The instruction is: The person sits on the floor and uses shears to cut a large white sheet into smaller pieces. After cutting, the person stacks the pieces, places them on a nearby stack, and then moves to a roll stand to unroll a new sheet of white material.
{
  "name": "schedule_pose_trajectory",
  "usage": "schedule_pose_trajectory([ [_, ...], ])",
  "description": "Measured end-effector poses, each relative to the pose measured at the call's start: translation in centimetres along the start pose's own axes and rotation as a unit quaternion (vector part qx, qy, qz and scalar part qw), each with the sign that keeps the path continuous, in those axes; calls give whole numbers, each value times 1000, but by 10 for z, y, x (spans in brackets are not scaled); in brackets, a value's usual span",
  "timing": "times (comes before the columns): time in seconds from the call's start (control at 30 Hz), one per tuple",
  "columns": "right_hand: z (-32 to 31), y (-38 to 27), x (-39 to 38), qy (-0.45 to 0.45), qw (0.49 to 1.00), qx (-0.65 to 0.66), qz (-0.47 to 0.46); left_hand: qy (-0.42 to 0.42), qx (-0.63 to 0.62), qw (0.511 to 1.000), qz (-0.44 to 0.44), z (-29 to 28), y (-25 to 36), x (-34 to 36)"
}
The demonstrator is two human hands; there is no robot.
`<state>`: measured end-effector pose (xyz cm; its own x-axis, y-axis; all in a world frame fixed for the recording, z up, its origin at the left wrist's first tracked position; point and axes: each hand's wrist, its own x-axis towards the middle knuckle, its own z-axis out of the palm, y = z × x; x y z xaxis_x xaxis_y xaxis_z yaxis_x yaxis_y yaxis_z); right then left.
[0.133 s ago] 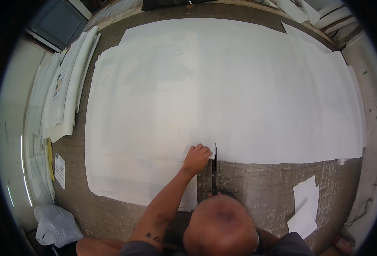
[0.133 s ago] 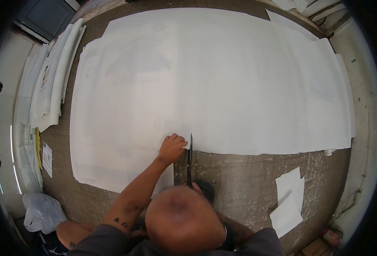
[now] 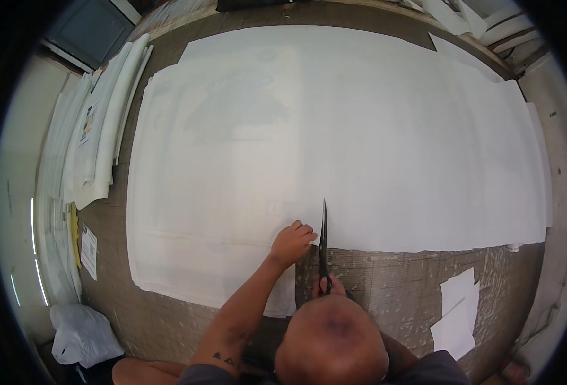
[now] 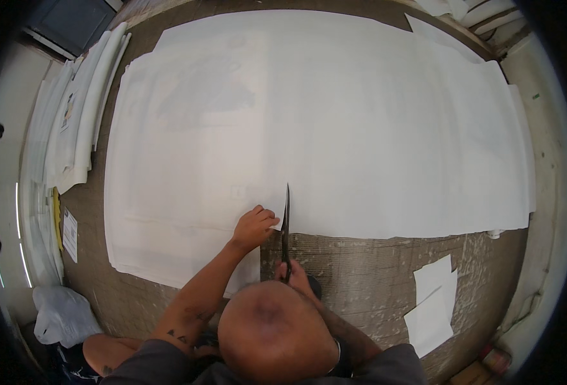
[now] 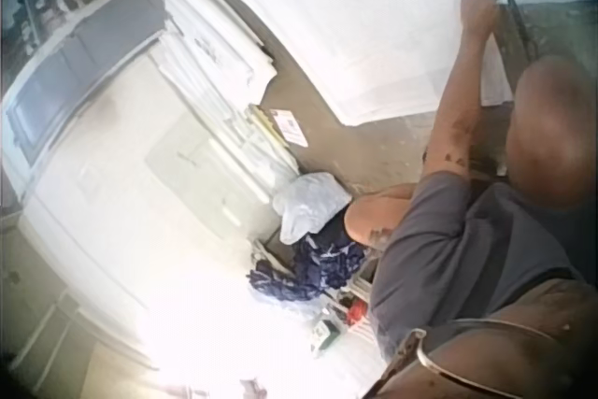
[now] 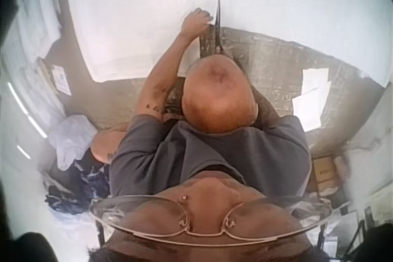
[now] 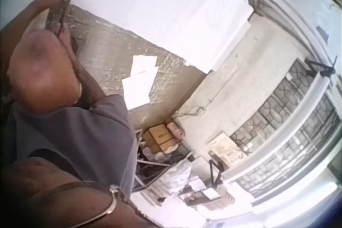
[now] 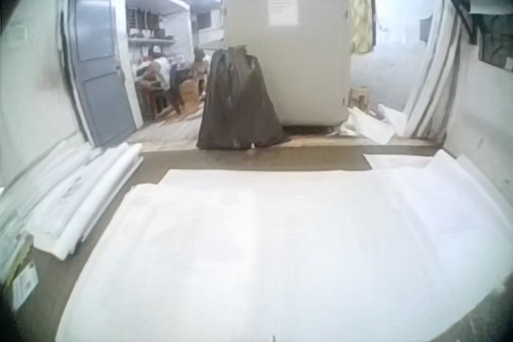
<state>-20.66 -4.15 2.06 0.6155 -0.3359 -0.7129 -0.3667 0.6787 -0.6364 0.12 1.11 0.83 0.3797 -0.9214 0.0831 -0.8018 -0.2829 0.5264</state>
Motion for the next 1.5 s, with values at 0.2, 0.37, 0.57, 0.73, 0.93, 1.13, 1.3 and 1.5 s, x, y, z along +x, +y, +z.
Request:
schedule_pose_trajectory([
  [0.2, 1, -75, 99, -78, 993, -51, -67, 24, -50, 998, 12, -14, 30, -28],
  [0.37, 21, -160, 208, -116, 976, -114, -147, 37, -172, 982, 64, -4, 59, -80],
  [0.57, 103, -311, 318, -132, 953, -188, -197, -345, -319, 881, -58, 38, 88, -179],
  [0.73, 130, -326, 297, -114, 912, -125, -374, -393, -165, 904, 38, 25, 75, -219],
  [0.93, 39, -174, 159, 150, 793, -378, -454, -206, -90, 973, 57, -1, 72, -182],
  [1.13, -35, -50, 55, 180, 699, -580, -377, -136, 24, 989, 44, -19, 74, -155],
  [1.3, -38, -83, 101, 222, 690, -545, -422, -198, 112, 974, 17, -27, 58, -168],
  [1.5, 63, -212, 166, 234, 750, -341, -516, -100, -142, 972, -159, -1, 88, -151],
])
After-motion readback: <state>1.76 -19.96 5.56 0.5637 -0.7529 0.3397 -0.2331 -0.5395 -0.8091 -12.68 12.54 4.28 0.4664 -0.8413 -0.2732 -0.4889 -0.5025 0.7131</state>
